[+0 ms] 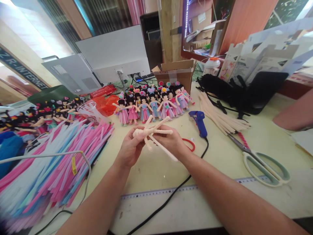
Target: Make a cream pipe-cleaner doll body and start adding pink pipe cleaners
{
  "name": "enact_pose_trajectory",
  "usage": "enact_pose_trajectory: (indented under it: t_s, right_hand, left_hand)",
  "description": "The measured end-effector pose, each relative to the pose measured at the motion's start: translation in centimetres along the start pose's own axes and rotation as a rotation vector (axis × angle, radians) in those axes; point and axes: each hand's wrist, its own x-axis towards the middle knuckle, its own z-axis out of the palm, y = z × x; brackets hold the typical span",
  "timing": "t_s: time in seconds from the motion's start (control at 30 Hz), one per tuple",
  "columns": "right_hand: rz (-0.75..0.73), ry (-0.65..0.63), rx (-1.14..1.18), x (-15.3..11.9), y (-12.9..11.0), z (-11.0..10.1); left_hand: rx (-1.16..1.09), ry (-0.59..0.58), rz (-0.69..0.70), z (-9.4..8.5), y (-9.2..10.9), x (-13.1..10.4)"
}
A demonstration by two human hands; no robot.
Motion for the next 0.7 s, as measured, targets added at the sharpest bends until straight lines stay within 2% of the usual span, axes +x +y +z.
enact_pose_trajectory:
  t_s: [0.13, 0.4, 0.7]
  right_hand:
    - [0.0, 0.01, -0.095, -0.25, -0.09, -0.72]
    - [-0.051, -0.017, -0.041, -0.06, 0.16, -0.96]
    - [0.038, 0.027, -0.003, -0.05, -0.23, -0.53]
  left_hand:
    - [-0.007, -0.022, -0.016, 0.02, 0.03, -0.01]
    - [0.037, -0.088, -0.031, 0.13, -0.18, -0.15]
    - [0.099, -0.062, 0.026, 0.18, -0.64, -0.16]
